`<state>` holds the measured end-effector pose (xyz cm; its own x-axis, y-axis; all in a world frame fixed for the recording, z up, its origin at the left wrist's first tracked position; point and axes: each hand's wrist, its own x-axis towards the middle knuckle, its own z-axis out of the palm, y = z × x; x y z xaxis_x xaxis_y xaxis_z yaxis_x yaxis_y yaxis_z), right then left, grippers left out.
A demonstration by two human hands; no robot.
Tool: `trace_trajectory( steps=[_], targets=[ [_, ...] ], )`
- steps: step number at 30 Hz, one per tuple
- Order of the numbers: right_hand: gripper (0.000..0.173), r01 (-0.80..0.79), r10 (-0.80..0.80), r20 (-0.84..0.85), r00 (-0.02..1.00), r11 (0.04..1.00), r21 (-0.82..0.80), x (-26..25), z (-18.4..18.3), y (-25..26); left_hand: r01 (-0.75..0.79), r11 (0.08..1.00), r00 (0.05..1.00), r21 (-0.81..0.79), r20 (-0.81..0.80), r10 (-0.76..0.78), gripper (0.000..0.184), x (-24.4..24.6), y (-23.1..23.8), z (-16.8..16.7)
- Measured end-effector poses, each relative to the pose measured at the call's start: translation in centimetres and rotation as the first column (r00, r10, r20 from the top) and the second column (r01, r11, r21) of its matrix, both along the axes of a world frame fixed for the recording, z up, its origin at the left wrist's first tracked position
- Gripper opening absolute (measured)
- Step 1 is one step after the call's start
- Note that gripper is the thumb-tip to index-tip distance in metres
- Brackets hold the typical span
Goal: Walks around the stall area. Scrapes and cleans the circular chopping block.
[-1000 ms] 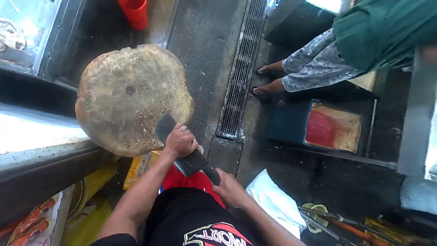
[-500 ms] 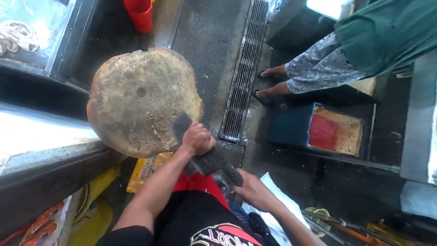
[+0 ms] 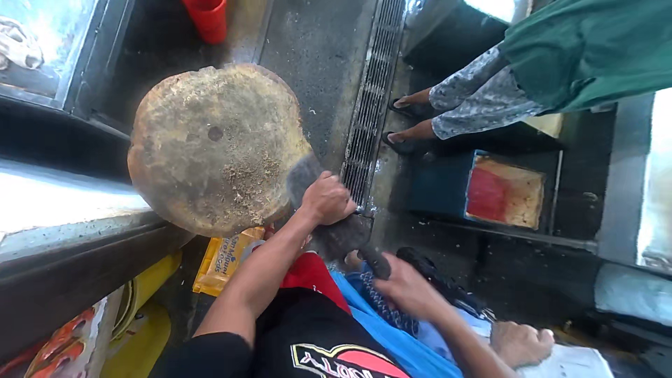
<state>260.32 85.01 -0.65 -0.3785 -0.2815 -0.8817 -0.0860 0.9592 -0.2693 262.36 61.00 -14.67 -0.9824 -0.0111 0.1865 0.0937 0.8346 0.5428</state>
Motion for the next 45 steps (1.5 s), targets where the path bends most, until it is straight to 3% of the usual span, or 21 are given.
trace_trajectory(
  steps=[4,6,8,10,12,13,15,17,22,27,29,31,35,37,39,42,45],
  targets=[
    [0.05,-0.127,0.126,0.064,0.99,0.992,0.002,2.8,-1.9,-1.6,-0.084,0.996,0.988,-0.028,0.128,0.086,0.045,5.9,-2.0,-0.4],
    [0.049,-0.125,0.126,0.028,0.992,0.992,-0.004,2.5,-2.3,-1.8,-0.125,0.992,0.992,-0.008,0.018,0.126,0.043,5.8,-2.3,-1.0],
    [0.046,-0.117,0.117,-0.039,0.992,0.993,-0.01,0.8,-1.6,-2.1,-0.152,0.979,0.975,0.133,-0.14,0.17,0.032,4.4,-3.2,-0.2],
    [0.046,-0.086,0.085,-0.07,0.994,0.996,-0.009,-0.8,-1.0,-1.5,-0.181,0.949,0.97,0.258,-0.11,0.215,0.029,6.1,-3.8,3.0],
    [0.043,-0.018,0.016,-0.055,0.998,0.999,-0.036,-1.8,-1.1,-0.5,-0.287,0.916,0.958,0.281,0.075,0.277,0.031,11.3,-3.6,4.9],
    [0.041,0.017,-0.019,-0.04,0.999,0.998,-0.054,-2.1,-1.4,-0.3,-0.318,0.914,0.933,0.254,0.257,0.253,0.036,14.0,-3.5,5.1],
    [0.041,0.056,-0.057,-0.009,0.998,0.996,-0.07,-2.7,-1.7,-0.4,-0.305,0.926,0.805,0.222,0.58,0.126,0.038,17.0,-3.6,4.2],
    [0.04,0.063,-0.062,0.015,0.998,0.995,-0.078,-3.3,-1.7,-0.9,-0.317,0.921,0.748,0.226,0.657,0.096,0.033,17.0,-4.4,3.3],
    [0.044,0.074,-0.073,0.019,0.997,0.994,-0.078,-2.9,-2.1,-0.9,-0.511,0.851,0.761,0.12,0.523,0.383,0.027,14.3,-9.8,5.3],
    [0.046,0.122,-0.117,0.052,0.992,0.988,-0.09,-2.0,-2.1,-0.8,-0.568,0.814,0.777,0.123,0.408,0.48,0.019,13.0,-11.2,7.9],
    [0.044,0.116,-0.113,0.032,0.993,0.989,-0.09,-2.0,-2.0,-0.9,-0.487,0.855,0.853,0.178,0.31,0.421,0.019,9.5,-8.8,8.6],
    [0.044,0.093,-0.096,-0.021,0.995,0.992,-0.089,-2.7,-1.8,-1.1,-0.311,0.928,0.939,0.206,0.22,0.265,0.024,4.3,-5.6,7.7],
    [0.041,0.119,-0.126,-0.063,0.99,0.987,-0.11,-4.2,-1.6,-2.0,-0.088,0.995,0.996,0.053,0.009,0.088,0.038,-4.7,-3.3,0.6],
    [0.044,0.121,-0.131,-0.09,0.987,0.987,-0.108,-4.9,-1.5,-2.3,-0.046,0.999,0.998,-0.023,-0.043,0.045,0.048,-7.1,-3.8,-0.6],
    [0.047,0.055,-0.06,-0.102,0.993,0.997,-0.052,-4.4,-1.3,-2.4,-0.026,0.999,0.998,-0.044,-0.059,0.024,0.05,-6.8,-3.9,-0.8],
    [0.055,-0.075,0.076,-0.085,0.994,0.997,0.017,-2.2,-0.4,-3.1,-0.095,0.995,0.991,0.0,-0.092,0.095,0.045,-2.4,-3.8,-0.7],
    [0.048,-0.074,0.075,-0.059,0.995,0.997,0.007,-1.9,-0.9,-1.5,-0.133,0.991,0.988,-0.027,-0.085,0.131,0.045,-1.2,-2.7,-1.4]
  ],
)
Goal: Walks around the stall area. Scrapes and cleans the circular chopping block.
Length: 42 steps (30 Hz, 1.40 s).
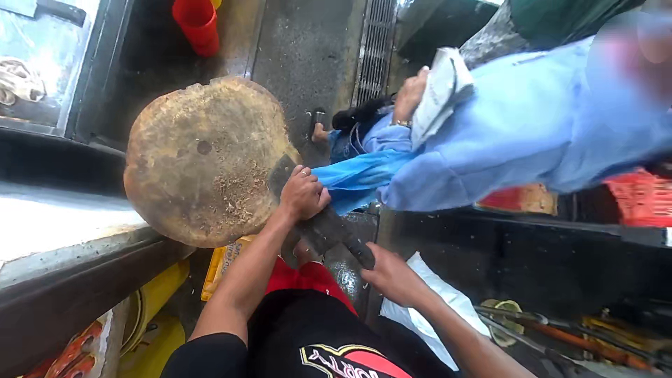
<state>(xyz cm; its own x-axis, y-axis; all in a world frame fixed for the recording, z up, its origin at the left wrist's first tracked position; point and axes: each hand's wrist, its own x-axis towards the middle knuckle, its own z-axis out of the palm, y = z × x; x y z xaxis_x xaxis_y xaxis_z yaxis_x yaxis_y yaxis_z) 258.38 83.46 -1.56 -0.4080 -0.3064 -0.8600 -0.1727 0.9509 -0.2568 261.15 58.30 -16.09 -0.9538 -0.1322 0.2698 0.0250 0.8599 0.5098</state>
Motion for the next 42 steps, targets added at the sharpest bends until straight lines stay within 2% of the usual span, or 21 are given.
trace_trajectory(
  steps=[3,5,8,11,16,18,20,22,24,27,29,31,33,36,39,42],
  targets=[
    [0.044,0.101,-0.101,-0.011,0.995,0.994,-0.038,-1.9,-0.9,0.9,0.063,0.997,0.996,-0.037,0.067,-0.061,0.045,-3.4,0.3,1.0],
    [0.051,0.127,-0.127,-0.003,0.992,0.991,-0.03,-2.2,-1.1,0.6,0.105,0.994,0.992,-0.031,0.068,-0.103,0.043,-4.7,0.2,1.4],
    [0.056,0.003,-0.002,0.079,0.997,1.0,-0.008,-0.6,-0.6,-0.7,0.042,0.999,0.994,-0.013,0.101,-0.04,0.045,-0.3,-0.4,0.5],
    [0.047,-0.088,0.087,0.103,0.991,0.996,-0.001,1.0,-0.6,-0.9,-0.046,0.998,0.988,-0.043,0.143,0.052,0.047,3.7,-0.5,0.0],
    [0.043,0.091,-0.084,0.086,0.993,0.993,-0.069,-2.2,-1.3,1.4,0.031,0.997,0.986,-0.071,0.165,-0.019,0.045,-2.0,0.8,0.9],
    [0.047,0.008,-0.001,0.116,0.993,0.998,-0.055,-1.7,-0.9,0.8,0.033,0.999,0.987,-0.036,0.157,-0.027,0.045,-0.4,0.6,0.7],
    [0.051,-0.12,0.126,0.161,0.979,0.992,-0.048,-0.1,-0.1,-1.0,-0.057,0.998,0.978,-0.01,0.201,0.058,0.046,4.4,-0.3,0.3],
    [0.047,-0.146,0.149,0.164,0.975,0.989,-0.029,1.7,-0.2,-1.3,-0.114,0.993,0.974,-0.003,0.199,0.112,0.047,7.0,-0.5,0.2],
    [0.046,-0.075,0.078,0.125,0.989,0.997,-0.026,1.0,-0.1,0.2,-0.102,0.995,0.976,-0.003,0.192,0.1,0.048,5.3,0.5,0.7],
    [0.044,0.04,-0.038,0.108,0.993,0.999,-0.02,-1.5,0.3,1.7,-0.029,0.999,0.993,-0.015,0.113,0.031,0.046,0.1,1.6,1.4],
    [0.044,-0.004,0.004,0.158,0.988,1.0,0.0,-1.3,0.4,1.4,-0.018,1.0,0.985,-0.001,0.169,0.018,0.046,1.6,1.8,1.2],
    [0.047,-0.1,0.103,0.227,0.968,0.995,-0.026,0.4,-0.2,-0.2,-0.069,0.998,0.952,-0.001,0.299,0.066,0.049,6.1,0.5,1.1],
    [0.044,-0.126,0.13,0.254,0.958,0.992,-0.032,2.4,-0.8,-0.9,-0.106,0.994,0.928,0.001,0.36,0.098,0.049,9.2,-0.2,1.1],
    [0.045,-0.043,0.049,0.203,0.978,0.999,-0.034,0.4,-0.2,0.4,-0.115,0.993,0.946,0.024,0.308,0.102,0.048,5.8,0.8,1.7],
    [0.041,0.04,-0.038,0.197,0.98,0.999,-0.005,-1.4,0.5,1.9,-0.028,0.999,0.962,0.026,0.271,0.02,0.048,1.9,2.2,1.7],
    [0.042,-0.099,0.095,0.261,0.961,0.995,0.0,0.3,0.5,0.1,-0.084,0.994,0.938,0.063,0.343,0.058,0.049,6.7,1.2,1.5]
  ],
)
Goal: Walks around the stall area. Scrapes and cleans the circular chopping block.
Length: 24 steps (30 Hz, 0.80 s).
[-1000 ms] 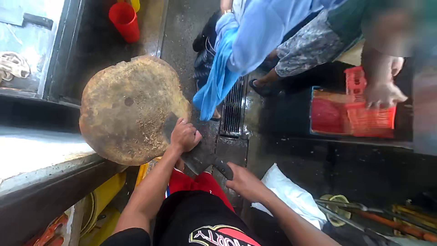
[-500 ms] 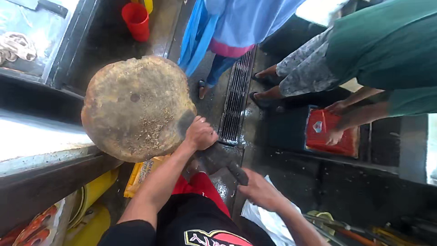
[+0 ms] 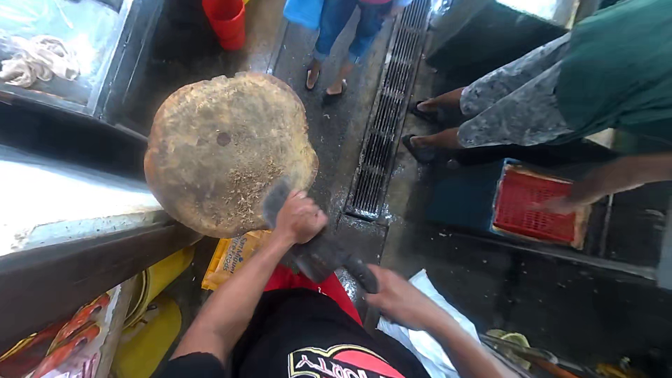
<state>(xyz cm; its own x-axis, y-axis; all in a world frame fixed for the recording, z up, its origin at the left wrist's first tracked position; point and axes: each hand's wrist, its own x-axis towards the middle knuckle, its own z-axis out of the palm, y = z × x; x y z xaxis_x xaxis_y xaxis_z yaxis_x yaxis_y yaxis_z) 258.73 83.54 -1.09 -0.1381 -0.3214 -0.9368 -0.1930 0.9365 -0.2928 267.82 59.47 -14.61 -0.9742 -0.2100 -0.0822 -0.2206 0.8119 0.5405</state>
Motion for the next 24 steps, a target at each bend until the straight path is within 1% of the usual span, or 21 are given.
trace_trajectory(
  steps=[2,3,5,7,8,10,12,13,15,17,19,20,21,22,24],
  targets=[
    [0.041,-0.051,0.051,0.002,0.999,0.999,-0.011,1.6,-0.5,-1.1,-0.073,0.997,0.997,-0.023,-0.005,0.072,0.048,2.6,-0.9,-0.3],
    [0.041,-0.033,0.033,-0.012,0.999,0.999,-0.014,1.7,-0.6,-1.0,-0.091,0.995,0.995,-0.048,-0.037,0.089,0.048,2.5,-0.8,-0.4],
    [0.042,0.045,-0.045,-0.043,0.998,0.999,-0.014,0.4,-0.2,-0.2,-0.092,0.994,0.987,-0.066,-0.136,0.082,0.046,-0.1,-0.3,-0.5],
    [0.041,0.09,-0.09,-0.051,0.995,0.996,-0.009,-0.8,0.5,0.9,-0.049,0.998,0.982,-0.035,-0.184,0.042,0.044,-2.3,0.7,-0.3],
    [0.041,0.071,-0.072,-0.04,0.997,0.997,-0.005,-0.8,0.7,0.9,-0.035,0.999,0.983,-0.013,-0.18,0.032,0.044,-2.1,0.8,-0.2],
    [0.046,0.013,-0.013,0.007,1.0,1.0,-0.009,0.8,0.3,-0.2,-0.04,0.999,0.994,0.016,-0.103,0.042,0.044,1.0,0.1,-0.3],
    [0.046,0.014,-0.013,0.046,0.999,1.0,-0.024,3.0,-0.5,-1.2,-0.039,0.999,0.999,-0.002,-0.012,0.039,0.048,3.6,-1.2,-0.6],
    [0.045,0.03,-0.028,0.04,0.999,0.999,-0.027,3.0,-0.7,-1.1,-0.037,0.999,0.999,-0.008,0.013,0.037,0.049,3.5,-1.4,-0.6],
    [0.044,0.089,-0.089,-0.005,0.996,0.996,-0.02,1.3,-0.6,0.4,-0.027,1.0,1.0,-0.011,-0.002,0.027,0.05,0.6,-0.4,-0.2],
    [0.044,0.186,-0.187,-0.067,0.98,0.982,-0.03,-1.3,-0.2,2.1,0.02,0.999,0.996,-0.031,-0.084,-0.022,0.049,-4.5,1.0,0.1],
    [0.044,0.255,-0.259,-0.127,0.957,0.966,-0.052,-3.4,-0.5,1.8,0.098,0.993,0.981,-0.064,-0.16,-0.107,0.048,-9.4,0.6,-0.1],
    [0.044,0.258,-0.264,-0.143,0.954,0.964,-0.059,-3.9,-0.9,1.1,0.125,0.988,0.973,-0.086,-0.185,-0.139,0.047,-10.7,0.0,-0.5],
    [0.044,0.232,-0.238,-0.153,0.959,0.971,-0.057,-3.9,-1.2,0.4,0.132,0.986,0.966,-0.103,-0.207,-0.151,0.046,-10.8,-0.7,-0.9],
    [0.046,0.185,-0.192,-0.153,0.969,0.981,-0.06,-3.5,-1.5,-0.4,0.114,0.987,0.964,-0.11,-0.229,-0.137,0.045,-9.8,-1.4,-1.2],
    [0.048,0.066,-0.072,-0.142,0.987,0.997,-0.045,-2.1,-1.4,-1.6,0.025,0.994,0.973,-0.103,-0.226,-0.048,0.044,-5.8,-2.3,-1.4]
  ],
)
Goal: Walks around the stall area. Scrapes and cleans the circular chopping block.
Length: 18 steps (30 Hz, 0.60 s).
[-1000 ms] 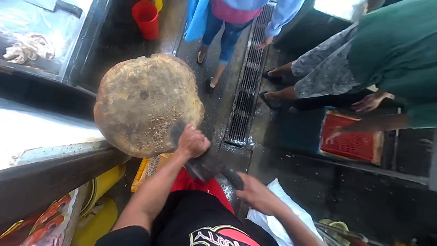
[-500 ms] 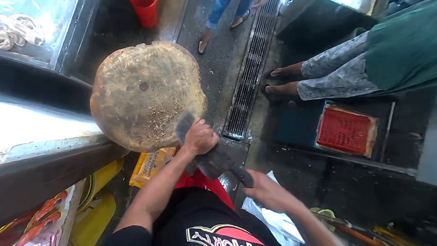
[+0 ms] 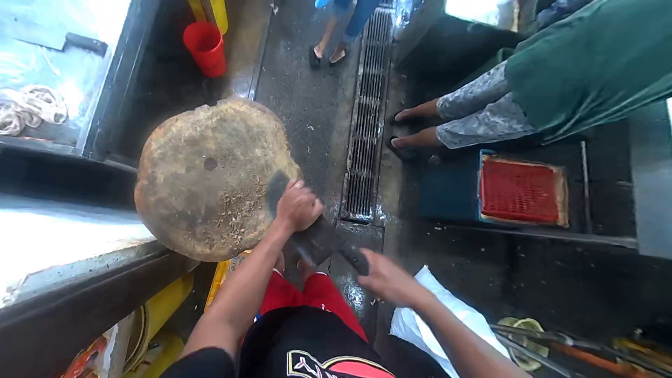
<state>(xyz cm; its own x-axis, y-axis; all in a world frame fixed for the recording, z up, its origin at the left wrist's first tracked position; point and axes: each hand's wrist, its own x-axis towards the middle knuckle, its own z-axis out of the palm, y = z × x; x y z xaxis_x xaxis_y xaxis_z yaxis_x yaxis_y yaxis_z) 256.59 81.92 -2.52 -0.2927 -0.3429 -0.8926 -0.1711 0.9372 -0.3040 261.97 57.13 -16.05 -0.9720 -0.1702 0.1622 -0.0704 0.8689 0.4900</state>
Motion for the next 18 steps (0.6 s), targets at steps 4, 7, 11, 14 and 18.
trace_trajectory(
  steps=[4,7,11,14,18],
  targets=[
    [0.04,0.024,-0.023,0.025,0.999,0.999,-0.022,-0.2,-0.7,1.8,-0.056,0.998,0.994,-0.01,0.09,0.057,0.047,0.9,1.4,0.3],
    [0.041,0.147,-0.147,0.0,0.989,0.988,-0.057,-2.4,-1.3,2.0,0.04,0.997,0.998,-0.064,0.054,-0.037,0.047,-4.3,1.0,0.3],
    [0.052,0.064,-0.063,0.034,0.997,0.997,-0.052,-0.3,-0.7,-0.3,0.07,0.997,0.997,-0.031,-0.007,-0.071,0.044,-1.9,-0.8,-0.5],
    [0.048,0.027,-0.026,0.053,0.998,0.999,-0.018,2.3,-0.6,0.2,0.034,0.999,0.999,-0.037,-0.007,-0.034,0.044,1.5,-0.4,-0.5],
    [0.043,0.195,-0.191,0.067,0.979,0.979,-0.058,-1.1,-1.3,3.3,0.111,0.991,0.991,-0.076,0.088,-0.104,0.048,-3.7,2.0,0.6]
  ],
)
